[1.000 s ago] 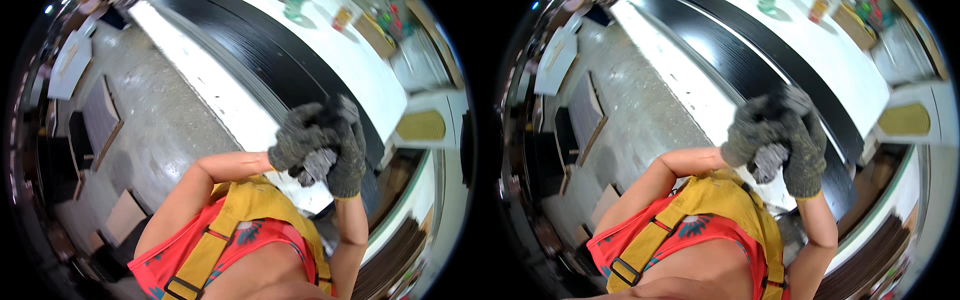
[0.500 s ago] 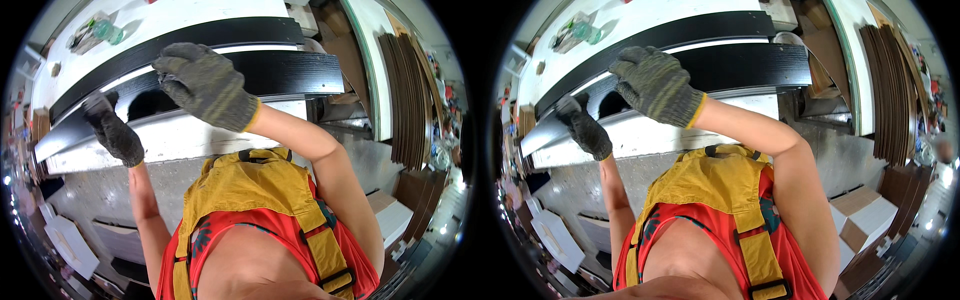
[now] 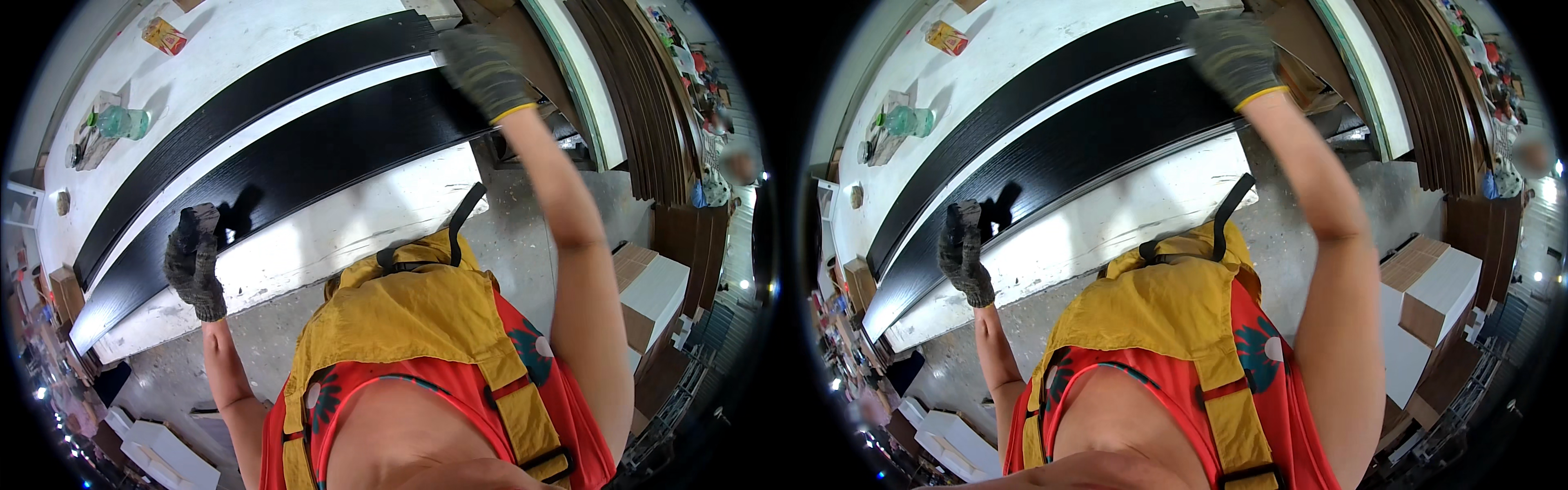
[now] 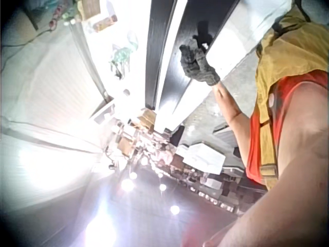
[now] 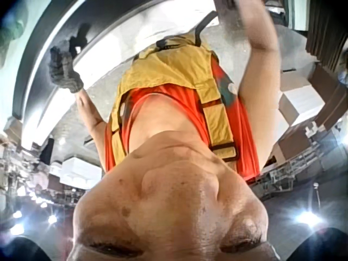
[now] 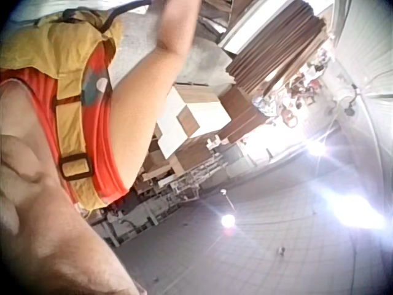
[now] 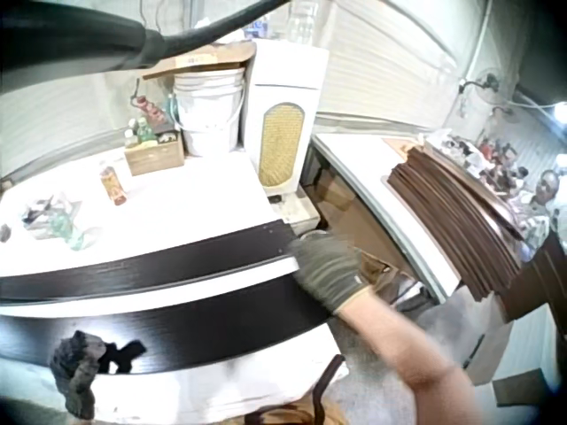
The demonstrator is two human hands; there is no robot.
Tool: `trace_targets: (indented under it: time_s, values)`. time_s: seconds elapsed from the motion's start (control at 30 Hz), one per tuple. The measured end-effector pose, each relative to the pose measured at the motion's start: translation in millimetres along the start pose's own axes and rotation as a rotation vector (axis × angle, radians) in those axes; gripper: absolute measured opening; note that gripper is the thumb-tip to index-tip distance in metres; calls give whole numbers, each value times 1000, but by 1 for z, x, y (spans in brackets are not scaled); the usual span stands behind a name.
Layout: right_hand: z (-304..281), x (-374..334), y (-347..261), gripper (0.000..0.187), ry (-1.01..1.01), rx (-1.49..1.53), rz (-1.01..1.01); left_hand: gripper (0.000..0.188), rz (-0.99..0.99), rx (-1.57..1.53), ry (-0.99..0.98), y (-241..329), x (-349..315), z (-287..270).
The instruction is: The person applies a dark finish to curved wooden panels using a cloth. They dip the cloth into a container of finish and wipe it onto the surface of the panels, repeating the process on multiple pieces.
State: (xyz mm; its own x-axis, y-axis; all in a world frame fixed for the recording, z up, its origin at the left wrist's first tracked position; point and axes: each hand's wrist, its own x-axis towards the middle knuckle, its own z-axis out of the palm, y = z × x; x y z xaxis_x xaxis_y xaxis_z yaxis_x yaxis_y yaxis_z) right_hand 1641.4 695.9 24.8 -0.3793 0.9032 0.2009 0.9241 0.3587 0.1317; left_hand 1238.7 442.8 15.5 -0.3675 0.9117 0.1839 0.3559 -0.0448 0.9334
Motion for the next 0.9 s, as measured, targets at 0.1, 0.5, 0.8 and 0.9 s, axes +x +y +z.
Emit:
trace_targets:
  time_s: [0.1,0.5,0.8,0.9]
  values:
    - [18,-15,114,25,-33,-103,83,39,39,130,-21,-3,5,-3]
    - [-37,-14,-126,23,437,-28,-559,43,75,51,15,-16,1,-4]
    - [20,5,-1,23,96,120,-105,39,64,151,25,-15,-5,-7]
    - [55,2,130,29,24,-457,-327,38,44,151,-7,-11,4,-3]
